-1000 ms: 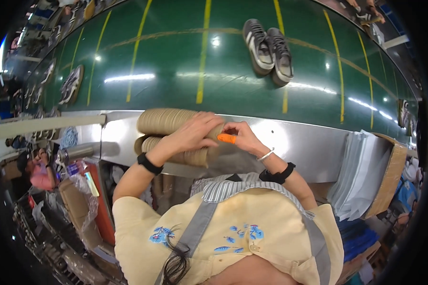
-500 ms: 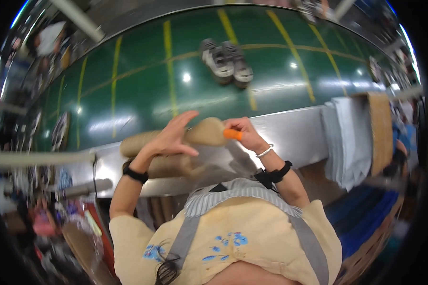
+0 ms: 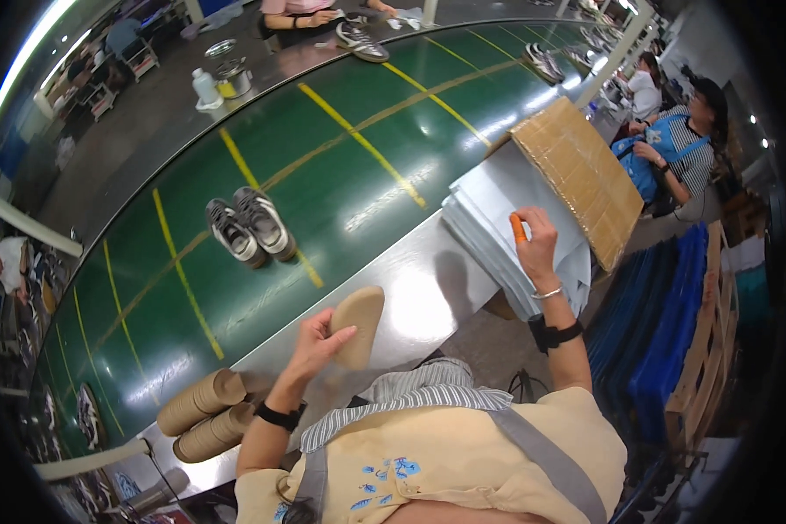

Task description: The recorder is preparing shoes for packaging by inserting paper stuffing and placing them in boxes or on a conveyor belt in a factory setting.

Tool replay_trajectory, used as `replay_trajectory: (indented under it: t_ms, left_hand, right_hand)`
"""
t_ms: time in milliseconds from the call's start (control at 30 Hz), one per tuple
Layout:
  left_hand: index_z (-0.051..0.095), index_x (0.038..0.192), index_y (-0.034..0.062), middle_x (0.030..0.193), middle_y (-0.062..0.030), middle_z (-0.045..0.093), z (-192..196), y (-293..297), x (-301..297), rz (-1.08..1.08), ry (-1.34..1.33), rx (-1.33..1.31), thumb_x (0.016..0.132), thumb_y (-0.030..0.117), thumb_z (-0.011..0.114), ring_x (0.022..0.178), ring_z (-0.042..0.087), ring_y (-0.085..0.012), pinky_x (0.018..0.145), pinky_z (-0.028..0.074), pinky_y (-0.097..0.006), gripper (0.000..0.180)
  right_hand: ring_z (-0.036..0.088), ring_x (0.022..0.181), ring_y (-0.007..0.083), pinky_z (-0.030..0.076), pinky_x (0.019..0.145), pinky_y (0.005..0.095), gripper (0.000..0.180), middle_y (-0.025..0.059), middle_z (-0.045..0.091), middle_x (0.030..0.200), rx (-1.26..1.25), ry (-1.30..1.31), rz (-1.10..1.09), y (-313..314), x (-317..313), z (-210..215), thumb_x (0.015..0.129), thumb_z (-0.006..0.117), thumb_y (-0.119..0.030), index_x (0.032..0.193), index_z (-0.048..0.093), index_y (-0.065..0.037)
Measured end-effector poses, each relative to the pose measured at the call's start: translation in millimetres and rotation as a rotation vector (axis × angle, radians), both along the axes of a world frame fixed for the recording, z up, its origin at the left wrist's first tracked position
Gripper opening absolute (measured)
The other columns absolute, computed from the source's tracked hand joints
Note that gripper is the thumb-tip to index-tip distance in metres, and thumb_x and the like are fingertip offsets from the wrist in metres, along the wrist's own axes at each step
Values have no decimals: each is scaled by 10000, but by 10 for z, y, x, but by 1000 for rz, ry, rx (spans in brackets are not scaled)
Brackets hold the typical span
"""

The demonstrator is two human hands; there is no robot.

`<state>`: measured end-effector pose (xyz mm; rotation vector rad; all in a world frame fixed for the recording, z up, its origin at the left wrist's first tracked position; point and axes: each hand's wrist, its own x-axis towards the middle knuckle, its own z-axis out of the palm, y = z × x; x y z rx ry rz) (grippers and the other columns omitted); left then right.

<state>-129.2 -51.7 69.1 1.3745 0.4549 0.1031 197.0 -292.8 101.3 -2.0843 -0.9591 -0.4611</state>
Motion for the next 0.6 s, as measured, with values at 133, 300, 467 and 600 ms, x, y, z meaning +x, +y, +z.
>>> replay_trajectory:
  t_ms: [133, 300, 467, 600]
  left_hand:
    - [613, 1050, -1, 892, -3, 645, -194, -536, 414, 25, 82, -143, 860, 118, 685, 785, 586, -67, 701, 497, -238, 236]
    - [590, 1119, 4, 977, -31, 640, -485, -932, 895, -139, 96, -241, 878, 114, 660, 891, 581, -81, 801, 490, -260, 274]
    - [520, 1232, 7, 1087, -52, 635, -692, -1159, 1120, -142, 53, -368, 902, 81, 618, 974, 594, -112, 857, 485, -278, 352]
    - [541, 1194, -21, 1056, -62, 640, -684, -1092, 1509, 19, -16, -327, 883, 76, 638, 937, 596, -107, 841, 498, -288, 340]
  right_hand:
    - [526, 1051, 348, 432, 898, 423, 399, 195, 564, 1134, -333, -102, -279, -576, 314, -251, 780, 692, -79, 1124, 529, 38]
    - [396, 1232, 425, 277, 1075, 494, 732, 266, 462, 1285, -511, -183, -520, -719, 576, -681, 793, 711, -253, 1319, 351, 106]
    - [434, 1185, 465, 339, 1029, 462, 638, 315, 482, 1268, -205, 364, -503, -1007, 1154, -1146, 801, 686, -229, 1299, 428, 76]
    - [503, 1127, 420, 402, 963, 464, 425, 272, 550, 1209, -240, 109, -328, -751, 1249, -1100, 783, 683, -137, 1170, 584, 8]
